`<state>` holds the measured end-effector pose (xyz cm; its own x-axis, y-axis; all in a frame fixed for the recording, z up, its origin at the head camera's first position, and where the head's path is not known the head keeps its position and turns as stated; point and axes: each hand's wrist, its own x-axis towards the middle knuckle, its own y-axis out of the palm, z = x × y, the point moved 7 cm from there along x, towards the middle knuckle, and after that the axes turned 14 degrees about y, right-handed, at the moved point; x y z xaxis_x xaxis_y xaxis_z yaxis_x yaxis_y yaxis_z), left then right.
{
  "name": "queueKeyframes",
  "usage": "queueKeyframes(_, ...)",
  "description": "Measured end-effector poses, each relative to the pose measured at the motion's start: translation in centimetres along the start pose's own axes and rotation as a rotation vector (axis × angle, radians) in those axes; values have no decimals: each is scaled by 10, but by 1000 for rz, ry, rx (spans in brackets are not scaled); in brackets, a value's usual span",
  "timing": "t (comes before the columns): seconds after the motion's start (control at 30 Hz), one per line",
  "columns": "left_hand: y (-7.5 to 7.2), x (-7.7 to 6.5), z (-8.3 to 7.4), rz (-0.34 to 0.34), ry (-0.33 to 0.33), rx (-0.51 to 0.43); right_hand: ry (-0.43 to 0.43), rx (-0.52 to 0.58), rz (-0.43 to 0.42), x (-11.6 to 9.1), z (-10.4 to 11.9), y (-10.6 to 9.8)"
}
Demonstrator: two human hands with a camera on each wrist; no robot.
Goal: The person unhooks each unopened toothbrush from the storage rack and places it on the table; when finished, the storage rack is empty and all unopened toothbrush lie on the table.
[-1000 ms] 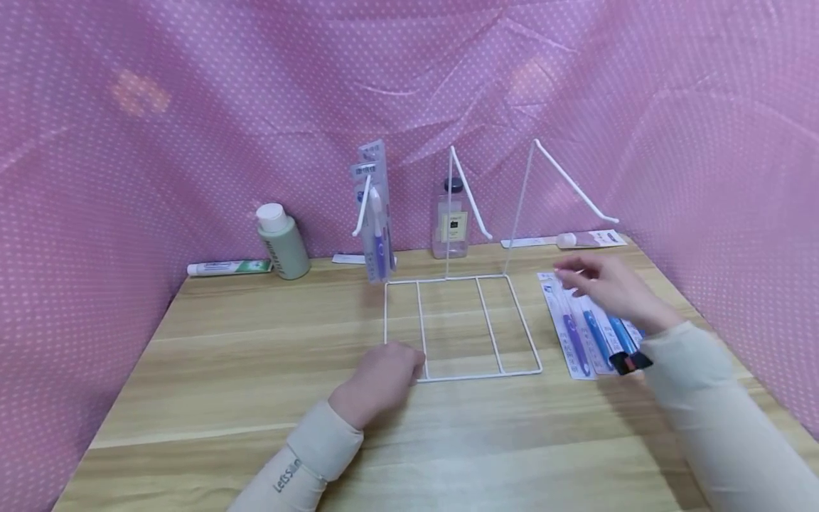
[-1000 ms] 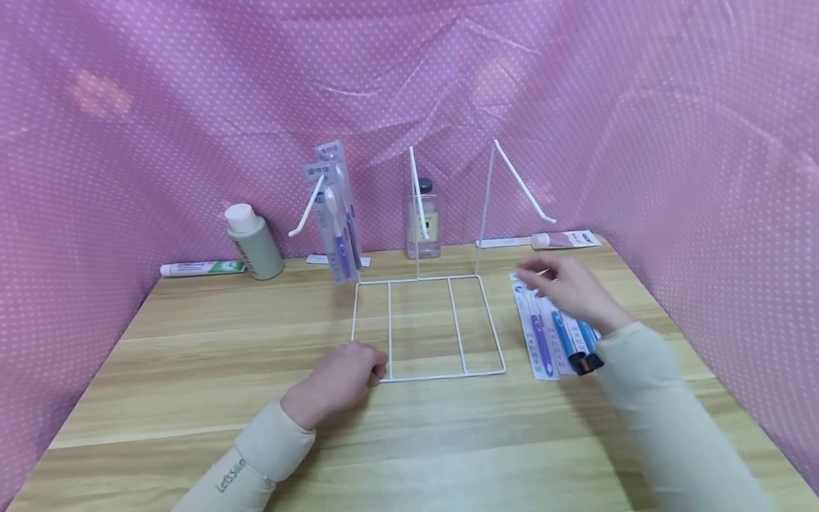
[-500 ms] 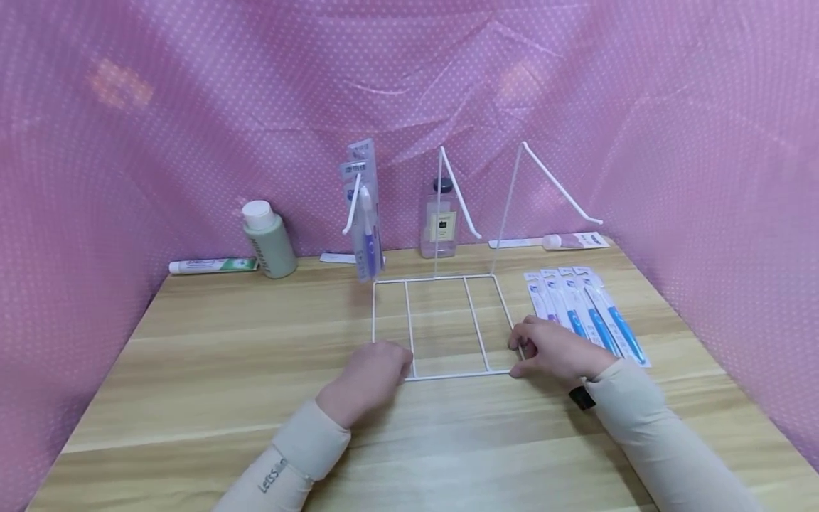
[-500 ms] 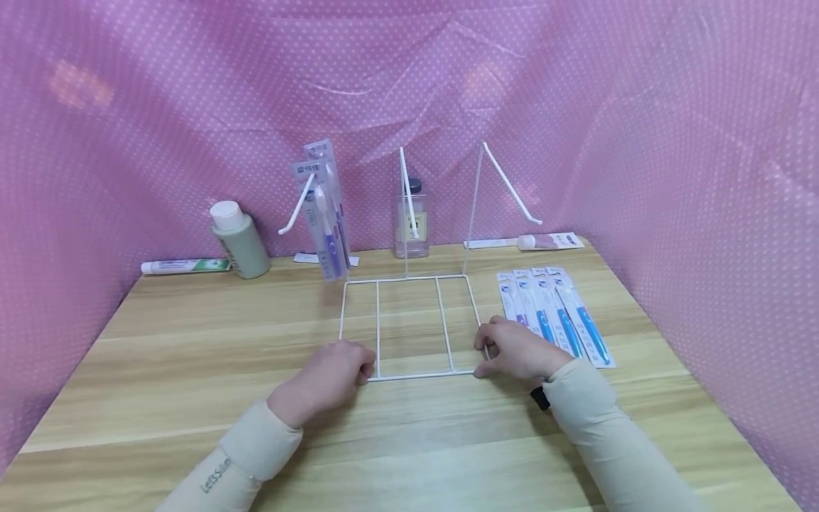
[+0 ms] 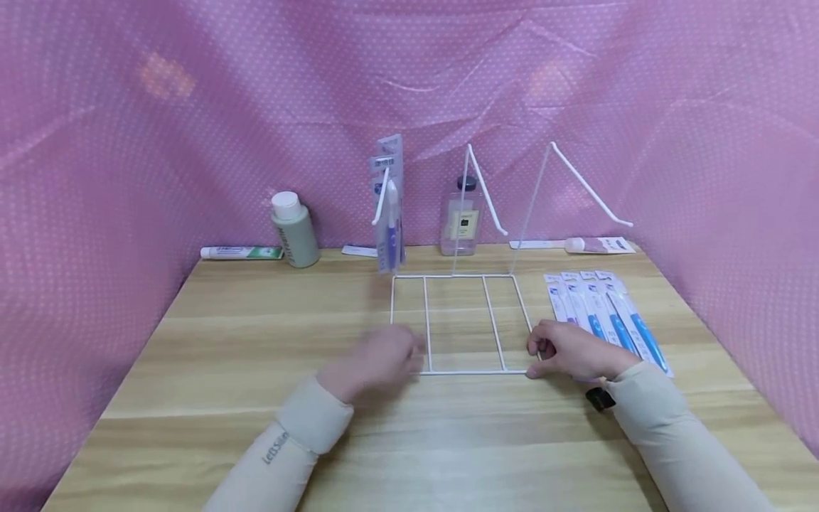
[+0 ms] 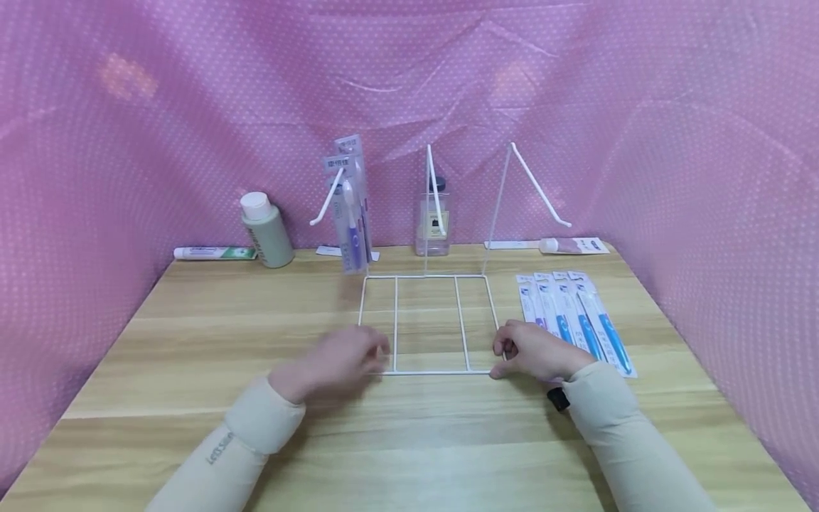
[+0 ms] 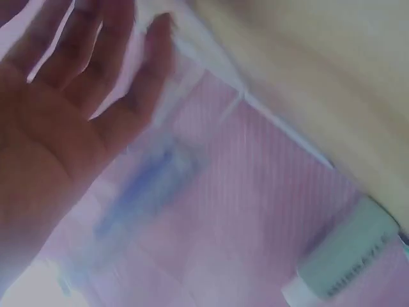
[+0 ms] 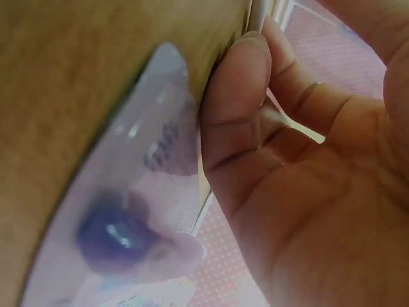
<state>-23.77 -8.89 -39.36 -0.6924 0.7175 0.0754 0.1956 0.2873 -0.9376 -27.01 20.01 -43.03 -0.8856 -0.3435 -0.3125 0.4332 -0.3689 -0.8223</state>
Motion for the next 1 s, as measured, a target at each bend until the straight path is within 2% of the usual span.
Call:
queueKeyframes(0.07, -30, -2, 9, -75, -36, -31, -5, 1, -1, -1, -2, 1)
queueKeyframes(0.1, -50, -4, 14, -150, -47, -31, -10, 1, -3, -1, -2, 2)
queueKeyframes(0.17, -92, -8, 22, -335, -84, -52, -16, 6, -5, -3, -3, 3)
queueKeyframes(0.27, -147, -14, 33, -682, -115, -136, -25, 9, -8, -5, -5, 4)
queueKeyframes(0.37, -178, -14, 44, -975, -141, -320, -17, 1, -9, -6, -7, 4)
queueKeyframes(0.43, -187, -9, 51, -1094, -142, -476, -9, -2, -9, -6, -7, 3)
queueKeyframes(0.53, -191, 5, 60, -1153, -107, -726, -15, -1, -6, -5, -5, 3)
queueKeyframes(0.6, -189, 15, 64, -1143, -77, -873, -19, 5, -4, -4, -3, 3)
queueKeyframes(0.67, -186, 24, 66, -1121, -62, -982, -26, 7, -1, -4, -1, 2)
queueKeyframes(0.73, -181, 30, 69, -1098, -65, -1031, -23, 10, 3, -3, 0, 2)
queueKeyframes(0.83, -177, 36, 72, -1089, -76, -1038, -18, 11, 10, -3, 2, 1)
queueKeyframes(1.0, -176, 36, 75, -1143, -88, -1032, -9, 9, 26, 0, 3, 1)
